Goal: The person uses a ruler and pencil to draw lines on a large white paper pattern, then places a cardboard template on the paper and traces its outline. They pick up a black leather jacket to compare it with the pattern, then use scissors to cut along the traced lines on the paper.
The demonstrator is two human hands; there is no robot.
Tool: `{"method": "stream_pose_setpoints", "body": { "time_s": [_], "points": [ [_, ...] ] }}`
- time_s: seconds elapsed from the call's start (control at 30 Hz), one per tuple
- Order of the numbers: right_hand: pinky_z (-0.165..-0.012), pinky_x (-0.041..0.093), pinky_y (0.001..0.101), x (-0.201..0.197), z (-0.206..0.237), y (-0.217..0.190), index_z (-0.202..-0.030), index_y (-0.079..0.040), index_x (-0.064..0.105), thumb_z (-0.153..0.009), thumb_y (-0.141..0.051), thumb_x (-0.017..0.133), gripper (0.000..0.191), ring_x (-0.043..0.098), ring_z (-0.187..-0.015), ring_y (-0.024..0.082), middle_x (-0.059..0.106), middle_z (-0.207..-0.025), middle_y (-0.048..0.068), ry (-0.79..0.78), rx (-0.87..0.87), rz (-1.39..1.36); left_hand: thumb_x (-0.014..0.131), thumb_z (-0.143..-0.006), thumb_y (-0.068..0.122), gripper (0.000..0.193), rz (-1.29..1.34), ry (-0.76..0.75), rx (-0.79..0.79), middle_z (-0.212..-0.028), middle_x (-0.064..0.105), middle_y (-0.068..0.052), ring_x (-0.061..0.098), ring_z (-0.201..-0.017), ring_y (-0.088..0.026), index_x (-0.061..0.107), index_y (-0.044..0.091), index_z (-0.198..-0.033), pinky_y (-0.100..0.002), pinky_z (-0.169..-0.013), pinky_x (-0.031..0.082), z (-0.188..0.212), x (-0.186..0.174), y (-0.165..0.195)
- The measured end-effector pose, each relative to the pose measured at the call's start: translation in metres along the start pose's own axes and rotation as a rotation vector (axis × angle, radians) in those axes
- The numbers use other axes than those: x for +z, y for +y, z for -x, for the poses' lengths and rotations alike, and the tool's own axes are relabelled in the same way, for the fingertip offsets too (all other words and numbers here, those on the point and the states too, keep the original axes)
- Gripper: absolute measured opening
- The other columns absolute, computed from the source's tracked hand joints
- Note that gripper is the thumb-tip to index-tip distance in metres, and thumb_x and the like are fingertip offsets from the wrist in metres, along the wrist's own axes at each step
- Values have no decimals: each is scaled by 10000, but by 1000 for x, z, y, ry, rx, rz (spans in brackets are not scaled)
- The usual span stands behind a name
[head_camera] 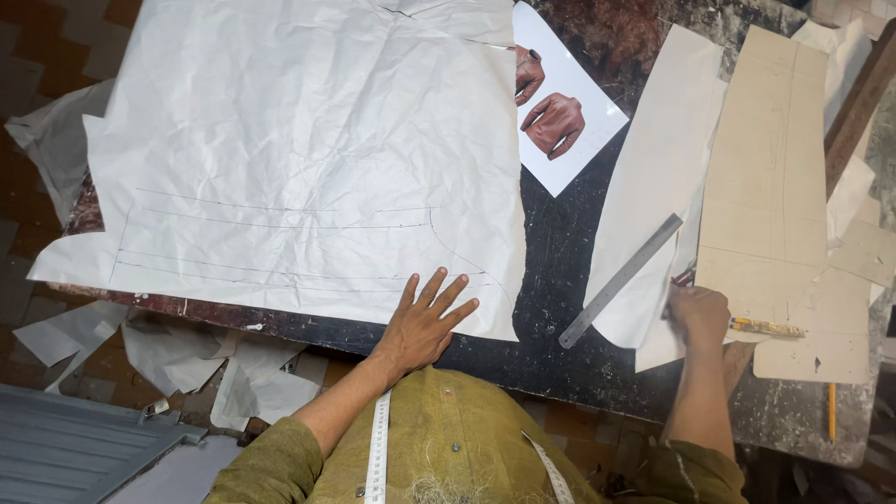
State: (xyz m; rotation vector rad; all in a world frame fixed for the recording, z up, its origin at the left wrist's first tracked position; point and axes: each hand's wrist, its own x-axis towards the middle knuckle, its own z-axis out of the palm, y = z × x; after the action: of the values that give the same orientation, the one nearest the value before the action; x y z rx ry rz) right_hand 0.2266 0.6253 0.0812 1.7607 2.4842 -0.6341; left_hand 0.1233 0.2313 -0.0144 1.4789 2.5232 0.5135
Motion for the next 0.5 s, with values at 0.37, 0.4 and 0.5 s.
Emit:
{"method": "stream_pose_setpoints", "body": {
  "time_s": [0.37, 0.4, 0.5],
  "points": [
    [-568, 599, 310, 20, 58, 124, -830, -17, 656, -997, -81, 601, 187, 678, -661, 193, 664, -765, 126, -543, -429, -1097, 648, -903, 181, 633, 100, 83, 19, -1634, 322, -109, 236, -1520, -357, 449, 123, -1501, -581, -1211, 219, -17, 39, 23],
    [-489, 554, 327, 27, 61, 134, -780, -12, 660, -919, -119, 618, 180, 641, -566, 213, 662, -680, 137, -572, -290, -913, 638, -912, 167, 625, 66, 120, -6, -1636, 334, -92, 251, -1522, -341, 454, 141, -1509, -574, -1215, 226, -19, 42, 26],
    [-493, 478, 248, 43, 71, 161, -784, -73, 673, -904, -361, 612, 318, 600, -534, 138, 660, -614, 41, -995, -469, -621, 611, -933, 139, 609, 57, 197, -111, -1637, 358, -58, 281, -1522, -312, 462, 183, -1521, -566, -1218, 238, -16, 51, 45]
  ]
}}
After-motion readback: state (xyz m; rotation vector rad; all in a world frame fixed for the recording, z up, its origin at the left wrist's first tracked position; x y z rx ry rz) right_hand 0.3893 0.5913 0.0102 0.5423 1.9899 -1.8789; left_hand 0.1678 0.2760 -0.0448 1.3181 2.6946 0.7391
